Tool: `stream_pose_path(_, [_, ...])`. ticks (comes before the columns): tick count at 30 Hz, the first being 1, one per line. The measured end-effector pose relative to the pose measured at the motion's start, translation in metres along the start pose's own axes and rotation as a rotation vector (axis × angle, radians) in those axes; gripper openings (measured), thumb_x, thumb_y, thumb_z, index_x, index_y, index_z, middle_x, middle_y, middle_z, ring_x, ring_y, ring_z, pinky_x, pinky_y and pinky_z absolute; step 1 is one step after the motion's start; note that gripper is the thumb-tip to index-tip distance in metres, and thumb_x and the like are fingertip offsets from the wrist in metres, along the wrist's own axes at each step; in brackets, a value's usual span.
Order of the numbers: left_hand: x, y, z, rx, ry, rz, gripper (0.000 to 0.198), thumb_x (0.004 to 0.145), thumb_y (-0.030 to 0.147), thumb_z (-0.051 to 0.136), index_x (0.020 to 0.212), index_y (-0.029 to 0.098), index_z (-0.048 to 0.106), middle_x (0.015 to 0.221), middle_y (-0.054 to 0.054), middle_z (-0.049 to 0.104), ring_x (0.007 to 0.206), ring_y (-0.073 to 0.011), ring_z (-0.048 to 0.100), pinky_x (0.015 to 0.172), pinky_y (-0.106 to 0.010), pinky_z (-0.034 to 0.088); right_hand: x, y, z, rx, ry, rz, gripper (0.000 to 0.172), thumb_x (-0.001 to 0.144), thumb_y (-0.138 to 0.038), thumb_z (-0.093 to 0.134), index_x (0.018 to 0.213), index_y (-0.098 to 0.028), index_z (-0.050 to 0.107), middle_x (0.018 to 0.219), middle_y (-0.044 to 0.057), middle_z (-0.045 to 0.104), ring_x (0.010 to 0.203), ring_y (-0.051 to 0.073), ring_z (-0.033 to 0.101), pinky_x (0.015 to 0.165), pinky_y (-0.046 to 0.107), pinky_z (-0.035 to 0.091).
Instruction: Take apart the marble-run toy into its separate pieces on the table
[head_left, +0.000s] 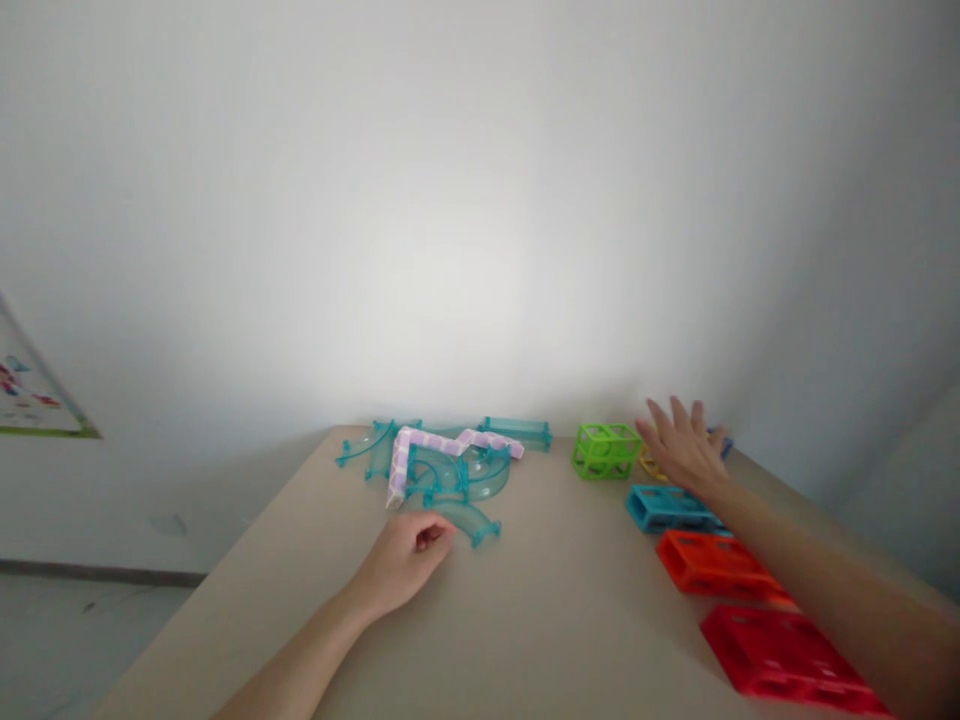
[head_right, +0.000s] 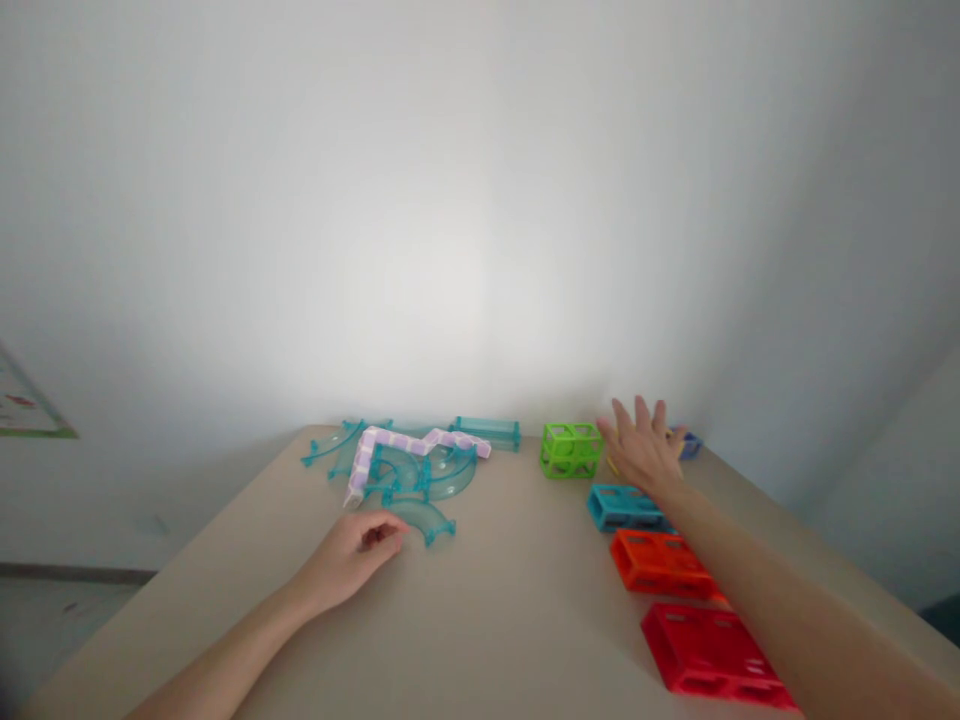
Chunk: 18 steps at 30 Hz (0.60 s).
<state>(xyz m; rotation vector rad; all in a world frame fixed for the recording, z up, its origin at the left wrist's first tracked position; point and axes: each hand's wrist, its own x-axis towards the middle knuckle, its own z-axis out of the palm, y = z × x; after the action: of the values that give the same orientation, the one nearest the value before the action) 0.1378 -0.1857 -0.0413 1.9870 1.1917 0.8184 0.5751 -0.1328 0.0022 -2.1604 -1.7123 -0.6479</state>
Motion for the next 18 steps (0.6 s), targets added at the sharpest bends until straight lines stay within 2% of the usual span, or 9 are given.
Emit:
stream_pose_path(2, [0.000, 0.000, 0.000, 0.005, -0.004, -0.004, 0.025, 0.084, 0.033, 0.053, 0.089, 0.018, 0.073, 0.077, -0.003, 0.069, 0.073, -0.0171, 0.058, 0.066, -0.026, 0.039, -0.006, -0.019, -0.007, -0.001, -0.016, -0.138, 0.059, 0.097, -0.055, 0.017, 0.147, -0.028, 0.031, 0.157, 0.011, 0.022, 0.145, 0.037, 0.010, 0.107, 0.067, 0.019])
stream_pose_path(4, [0.000, 0.000, 0.000, 0.013, -0.002, -0.007, 0.026, 0.085, 0.035, 0.053, 0.089, 0.018, 0.073, 0.077, -0.003, 0.068, 0.072, -0.0172, 0.058, 0.066, -0.026, 0.039, -0.010, -0.037, -0.008, -0.022, -0.068, -0.292, 0.057, 0.096, -0.057, 0.022, 0.146, -0.032, 0.031, 0.157, 0.007, 0.025, 0.145, 0.034, 0.009, 0.109, 0.067, 0.013])
stream_pose_path(6, [-0.001, 0.000, 0.000, 0.017, 0.003, -0.007, 0.027, 0.085, 0.035, 0.053, 0.090, 0.018, 0.073, 0.077, -0.003, 0.068, 0.072, -0.0172, 0.058, 0.066, -0.026, 0.039, -0.011, -0.048, -0.005, -0.036, -0.111, -0.322, 0.056, 0.096, -0.056, 0.024, 0.144, -0.030, 0.035, 0.153, 0.009, 0.034, 0.144, 0.034, 0.017, 0.107, 0.070, 0.012])
stream_pose_path(9, [-0.001, -0.001, 0.000, 0.005, 0.003, -0.009, 0.027, 0.085, 0.035, 0.053, 0.091, 0.018, 0.073, 0.078, -0.003, 0.068, 0.073, -0.0172, 0.058, 0.066, -0.026, 0.040, -0.008, -0.055, 0.004, -0.053, -0.124, -0.273, 0.055, 0.097, -0.050, 0.024, 0.143, -0.023, 0.039, 0.149, 0.013, 0.040, 0.140, 0.037, 0.025, 0.104, 0.074, 0.014])
stream_pose_path(13, [-0.001, -0.002, 0.001, 0.003, -0.002, -0.008, 0.027, 0.085, 0.035, 0.053, 0.090, 0.018, 0.073, 0.077, -0.003, 0.068, 0.073, -0.0175, 0.058, 0.066, -0.027, 0.040, -0.006, -0.054, 0.002, -0.080, -0.093, -0.205, 0.058, 0.096, -0.050, 0.027, 0.145, -0.019, 0.036, 0.153, 0.015, 0.032, 0.141, 0.041, 0.019, 0.103, 0.074, 0.016])
stream_pose_path(16, [0.000, -0.002, 0.001, 0.006, 0.004, -0.003, 0.027, 0.085, 0.034, 0.052, 0.089, 0.018, 0.073, 0.078, -0.004, 0.068, 0.073, -0.0178, 0.058, 0.066, -0.027, 0.040, -0.020, -0.045, -0.009, -0.103, -0.026, -0.111, 0.068, 0.096, -0.050, 0.024, 0.148, -0.006, 0.024, 0.155, 0.024, 0.021, 0.141, 0.045, 0.013, 0.103, 0.072, 0.019])
stream_pose_path(18, [0.000, -0.001, 0.002, 0.001, 0.002, 0.005, 0.026, 0.085, 0.034, 0.052, 0.088, 0.018, 0.073, 0.079, -0.004, 0.068, 0.074, -0.0179, 0.058, 0.066, -0.027, 0.040, -0.039, -0.033, -0.015, -0.122, 0.017, -0.009, 0.071, 0.095, -0.049, 0.025, 0.146, 0.001, 0.026, 0.151, 0.031, 0.024, 0.139, 0.050, 0.017, 0.101, 0.073, 0.021])
